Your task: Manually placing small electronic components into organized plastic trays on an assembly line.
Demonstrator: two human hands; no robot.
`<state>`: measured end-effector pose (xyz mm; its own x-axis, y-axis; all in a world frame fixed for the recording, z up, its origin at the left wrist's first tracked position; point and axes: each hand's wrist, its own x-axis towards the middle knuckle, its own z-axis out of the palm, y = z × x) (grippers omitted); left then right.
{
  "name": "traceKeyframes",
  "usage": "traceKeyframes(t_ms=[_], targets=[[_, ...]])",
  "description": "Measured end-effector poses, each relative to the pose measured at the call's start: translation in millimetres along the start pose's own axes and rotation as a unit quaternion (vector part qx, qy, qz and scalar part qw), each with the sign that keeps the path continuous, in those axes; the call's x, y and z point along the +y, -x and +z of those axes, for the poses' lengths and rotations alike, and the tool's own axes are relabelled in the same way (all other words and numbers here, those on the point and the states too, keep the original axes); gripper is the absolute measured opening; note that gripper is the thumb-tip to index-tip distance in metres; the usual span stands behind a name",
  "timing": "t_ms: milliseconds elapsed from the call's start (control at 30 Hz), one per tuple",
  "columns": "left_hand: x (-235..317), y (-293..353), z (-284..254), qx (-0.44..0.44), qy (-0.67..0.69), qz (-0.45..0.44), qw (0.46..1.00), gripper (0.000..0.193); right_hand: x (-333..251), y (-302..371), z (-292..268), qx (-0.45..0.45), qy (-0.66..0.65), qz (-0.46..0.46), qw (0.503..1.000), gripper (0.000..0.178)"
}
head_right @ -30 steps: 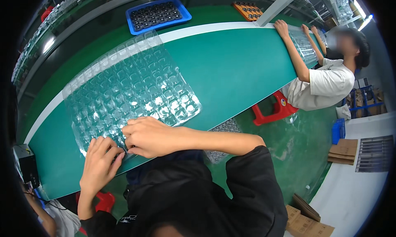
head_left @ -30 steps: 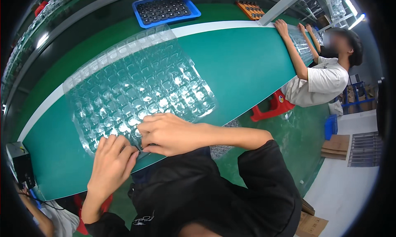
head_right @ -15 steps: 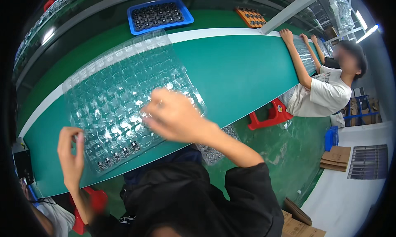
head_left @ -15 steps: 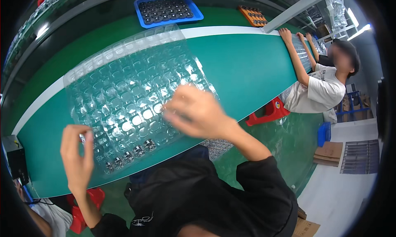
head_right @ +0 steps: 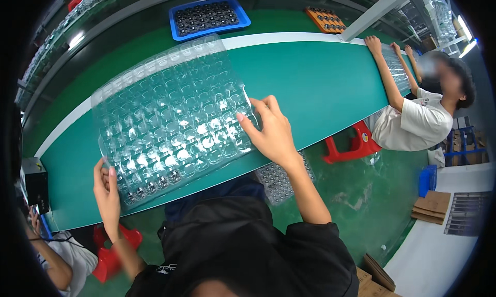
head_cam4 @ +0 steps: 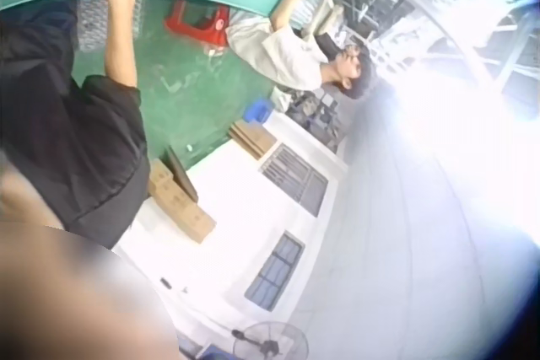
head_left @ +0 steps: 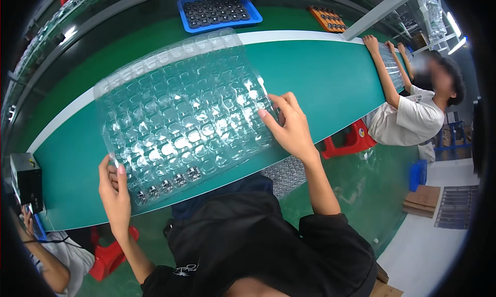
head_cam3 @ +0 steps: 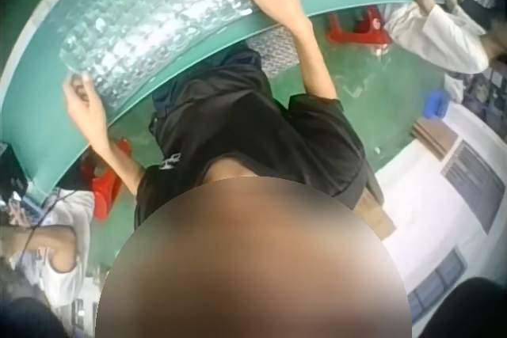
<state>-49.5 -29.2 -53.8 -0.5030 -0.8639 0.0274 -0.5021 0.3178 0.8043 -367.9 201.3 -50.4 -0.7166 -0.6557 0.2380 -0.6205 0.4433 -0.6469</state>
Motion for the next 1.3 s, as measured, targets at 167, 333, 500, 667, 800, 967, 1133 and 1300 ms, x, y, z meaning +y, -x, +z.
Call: traceKeyframes(t_ms=[167, 333, 500, 667, 800, 967, 1133, 1300], targets=[[-6.7, 12.4, 12.5, 0.069, 0.037, 0.034, 0.996, 0.042, 5.5, 12.3, 10.8, 0.034, -0.016, -0.016, 0.999, 0.041], [2.9, 17.7, 21.9, 0.060, 0.174, 0.004, 0.983, 0.045, 14.7, 19.0, 15.8, 0.084, 0.001, -0.027, 0.996, 0.039], [-4.4, 4.0, 21.0, 0.028, 0.172, 0.016, 0.985, 0.047, 6.9, 36.9, -1.0, 0.126, 0.012, -0.034, 0.991, 0.031], [-15.2, 1.8, 9.2, 0.106, 0.090, 0.037, 0.990, 0.043, 87.2, 135.5, -44.6, 0.327, -0.077, 0.112, 0.935, 0.031], [-16.0, -3.9, 3.0, 0.105, 0.015, 0.034, 0.994, 0.044, 231.8, 259.6, -3.8, 0.289, -0.208, 0.460, 0.813, 0.032], [-23.2, -11.0, 2.6, 0.076, -0.031, 0.089, 0.993, 0.041, 261.2, 324.2, 121.5, 0.032, -0.436, 0.648, 0.624, 0.031], [-7.8, -11.6, -2.8, 0.116, -0.149, 0.098, 0.977, 0.039, 284.2, 357.2, 182.2, 0.053, -0.369, 0.716, 0.590, 0.031], [76.7, 35.8, 14.0, -0.166, 0.273, 0.227, 0.920, 0.019, 326.6, 409.3, 193.9, 0.135, 0.032, 0.724, 0.676, 0.037]])
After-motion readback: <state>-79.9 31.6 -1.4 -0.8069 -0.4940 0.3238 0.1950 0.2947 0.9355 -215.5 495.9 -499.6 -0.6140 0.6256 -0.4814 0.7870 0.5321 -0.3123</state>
